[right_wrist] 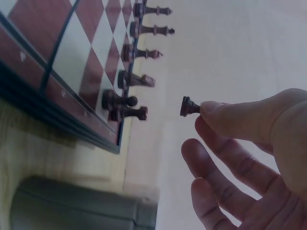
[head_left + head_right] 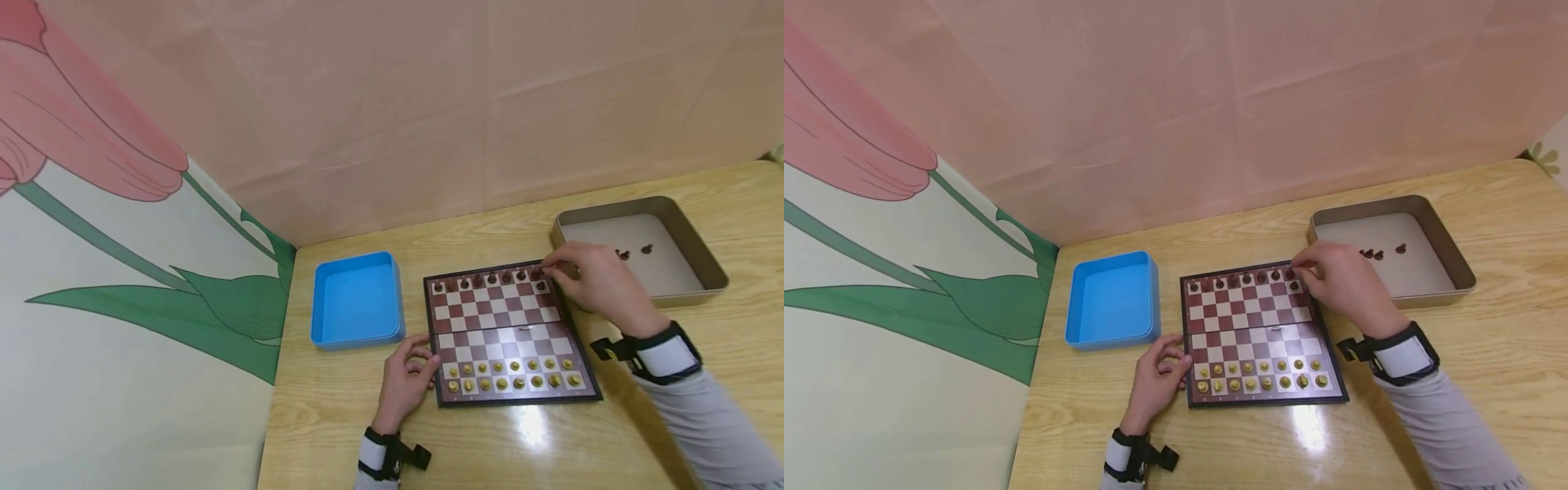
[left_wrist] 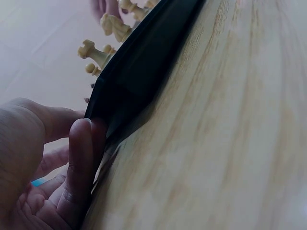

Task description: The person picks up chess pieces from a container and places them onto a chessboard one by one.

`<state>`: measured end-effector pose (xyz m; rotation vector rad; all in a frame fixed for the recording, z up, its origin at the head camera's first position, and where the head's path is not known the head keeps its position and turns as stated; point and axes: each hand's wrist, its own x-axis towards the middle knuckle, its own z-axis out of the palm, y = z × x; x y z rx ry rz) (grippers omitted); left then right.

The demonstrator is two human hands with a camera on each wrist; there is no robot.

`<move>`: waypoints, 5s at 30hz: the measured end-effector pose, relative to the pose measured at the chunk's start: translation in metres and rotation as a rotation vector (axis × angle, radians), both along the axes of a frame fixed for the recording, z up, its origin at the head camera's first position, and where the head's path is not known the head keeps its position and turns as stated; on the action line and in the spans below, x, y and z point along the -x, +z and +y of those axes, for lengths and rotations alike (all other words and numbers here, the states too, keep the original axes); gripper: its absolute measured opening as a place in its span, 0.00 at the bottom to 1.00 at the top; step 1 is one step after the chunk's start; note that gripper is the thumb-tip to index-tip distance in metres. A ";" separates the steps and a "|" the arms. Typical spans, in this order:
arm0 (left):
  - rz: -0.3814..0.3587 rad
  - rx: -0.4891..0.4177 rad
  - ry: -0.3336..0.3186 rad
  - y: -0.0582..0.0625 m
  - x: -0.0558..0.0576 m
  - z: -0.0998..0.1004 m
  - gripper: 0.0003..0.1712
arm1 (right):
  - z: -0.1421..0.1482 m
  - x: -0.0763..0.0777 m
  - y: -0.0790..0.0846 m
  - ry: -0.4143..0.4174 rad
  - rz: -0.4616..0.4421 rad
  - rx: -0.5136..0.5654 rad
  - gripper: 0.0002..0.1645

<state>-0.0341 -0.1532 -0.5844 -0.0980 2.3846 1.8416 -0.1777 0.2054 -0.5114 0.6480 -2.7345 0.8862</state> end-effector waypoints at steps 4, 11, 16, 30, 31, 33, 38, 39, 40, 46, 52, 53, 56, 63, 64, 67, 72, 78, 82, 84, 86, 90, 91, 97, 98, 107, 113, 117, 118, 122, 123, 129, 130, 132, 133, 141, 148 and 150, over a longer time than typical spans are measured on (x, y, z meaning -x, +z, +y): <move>-0.002 -0.005 0.001 0.000 0.000 0.000 0.24 | -0.006 0.000 -0.003 0.015 -0.027 0.007 0.10; 0.011 0.000 0.001 -0.001 0.001 0.000 0.24 | -0.013 0.000 -0.010 0.029 -0.051 0.005 0.12; 0.012 0.000 0.003 0.000 0.000 0.000 0.24 | -0.016 0.001 -0.016 0.039 -0.073 -0.004 0.11; 0.027 0.007 -0.006 0.001 0.000 0.001 0.24 | -0.020 0.002 -0.026 0.055 -0.110 -0.031 0.09; 0.027 0.007 -0.007 0.001 0.000 0.001 0.24 | -0.021 0.002 -0.026 0.055 -0.111 -0.032 0.09; 0.025 0.009 -0.009 0.001 0.000 0.001 0.25 | -0.021 0.002 -0.027 0.057 -0.112 -0.037 0.09; 0.013 0.017 -0.004 0.001 0.000 0.001 0.24 | -0.021 0.003 -0.028 0.062 -0.107 -0.049 0.08; 0.011 0.017 -0.003 0.001 0.000 0.001 0.24 | -0.022 0.003 -0.028 0.063 -0.108 -0.051 0.08; 0.009 0.019 -0.002 0.001 0.000 0.000 0.24 | -0.022 0.003 -0.028 0.063 -0.109 -0.052 0.08; 0.002 0.016 0.000 0.001 0.000 0.000 0.24 | -0.023 0.002 -0.029 0.057 -0.136 -0.056 0.08; 0.006 0.012 -0.003 0.002 -0.001 0.001 0.24 | -0.023 0.002 -0.029 0.053 -0.153 -0.063 0.08; 0.005 0.011 -0.003 0.002 -0.001 0.000 0.24 | -0.023 0.002 -0.029 0.053 -0.153 -0.066 0.08; 0.001 0.014 -0.001 0.002 -0.001 0.000 0.24 | -0.023 0.002 -0.029 0.051 -0.153 -0.069 0.07; 0.012 0.006 -0.003 0.001 0.000 0.000 0.24 | -0.024 0.002 -0.026 0.055 -0.143 -0.065 0.08; 0.015 0.003 -0.003 0.001 0.001 0.000 0.24 | -0.024 0.002 -0.026 0.054 -0.144 -0.065 0.08; 0.022 0.000 -0.003 0.000 0.001 0.000 0.24 | -0.023 0.002 -0.025 0.055 -0.148 -0.065 0.08; 0.026 0.006 -0.003 -0.001 0.000 0.000 0.24 | -0.023 0.003 -0.025 0.064 -0.143 -0.063 0.07; 0.030 0.001 -0.004 0.000 -0.001 0.001 0.24 | -0.023 0.002 -0.025 0.068 -0.138 -0.065 0.07; 0.029 -0.001 0.002 -0.001 -0.001 0.001 0.24 | -0.023 0.002 -0.025 0.076 -0.136 -0.078 0.08; 0.023 0.003 0.004 -0.001 -0.001 0.001 0.24 | -0.024 0.002 -0.024 0.079 -0.142 -0.087 0.09; 0.018 0.004 0.005 -0.001 0.000 0.001 0.24 | -0.024 0.001 -0.023 0.084 -0.148 -0.095 0.10; 0.017 0.000 0.004 -0.001 0.000 0.001 0.24 | -0.024 0.001 -0.023 0.092 -0.152 -0.095 0.10; 0.017 -0.002 0.005 -0.002 0.000 0.001 0.24 | -0.024 0.001 -0.023 0.097 -0.146 -0.095 0.10; 0.023 -0.001 -0.008 -0.002 0.000 0.000 0.24 | -0.023 0.001 -0.025 0.106 -0.122 -0.103 0.10; 0.026 0.001 -0.010 -0.002 0.000 0.000 0.24 | -0.023 0.001 -0.025 0.104 -0.125 -0.103 0.10; 0.033 -0.001 -0.011 0.000 0.000 0.001 0.24 | -0.018 0.000 -0.018 0.090 -0.099 -0.056 0.10; 0.020 0.012 -0.007 0.000 0.000 0.001 0.24 | -0.005 0.003 -0.009 0.054 0.036 -0.011 0.13; 0.016 0.016 -0.006 0.000 -0.001 0.000 0.24 | 0.009 0.007 -0.009 0.026 0.065 0.000 0.13; 0.017 0.015 -0.006 0.000 -0.001 0.000 0.24 | 0.012 0.009 -0.009 0.019 0.068 0.003 0.13; 0.022 0.012 -0.004 -0.001 -0.001 -0.001 0.24 | 0.024 0.014 -0.012 -0.007 0.094 0.007 0.15; 0.023 0.012 -0.004 -0.001 -0.001 -0.001 0.24 | 0.027 0.015 -0.013 -0.014 0.100 0.008 0.14; 0.024 0.014 -0.010 0.000 0.000 0.000 0.24 | 0.042 0.019 -0.018 -0.069 0.069 0.000 0.11; 0.024 0.015 -0.011 0.000 0.000 0.000 0.24 | 0.044 0.020 -0.019 -0.075 0.050 -0.002 0.11; 0.023 0.015 -0.012 -0.001 0.000 -0.001 0.24 | 0.047 0.021 -0.022 -0.090 0.017 -0.009 0.12; 0.022 0.013 -0.012 -0.001 0.000 0.000 0.24 | 0.049 0.021 -0.024 -0.100 0.006 -0.020 0.12; 0.016 0.005 -0.009 -0.001 0.000 0.000 0.24 | 0.065 0.024 -0.039 -0.151 -0.070 -0.076 0.15; 0.011 0.003 -0.007 -0.002 0.000 0.000 0.24 | 0.072 0.026 -0.045 -0.163 -0.126 -0.128 0.17; 0.012 0.001 -0.007 -0.002 0.000 0.000 0.24 | 0.073 0.028 -0.047 -0.165 -0.139 -0.135 0.19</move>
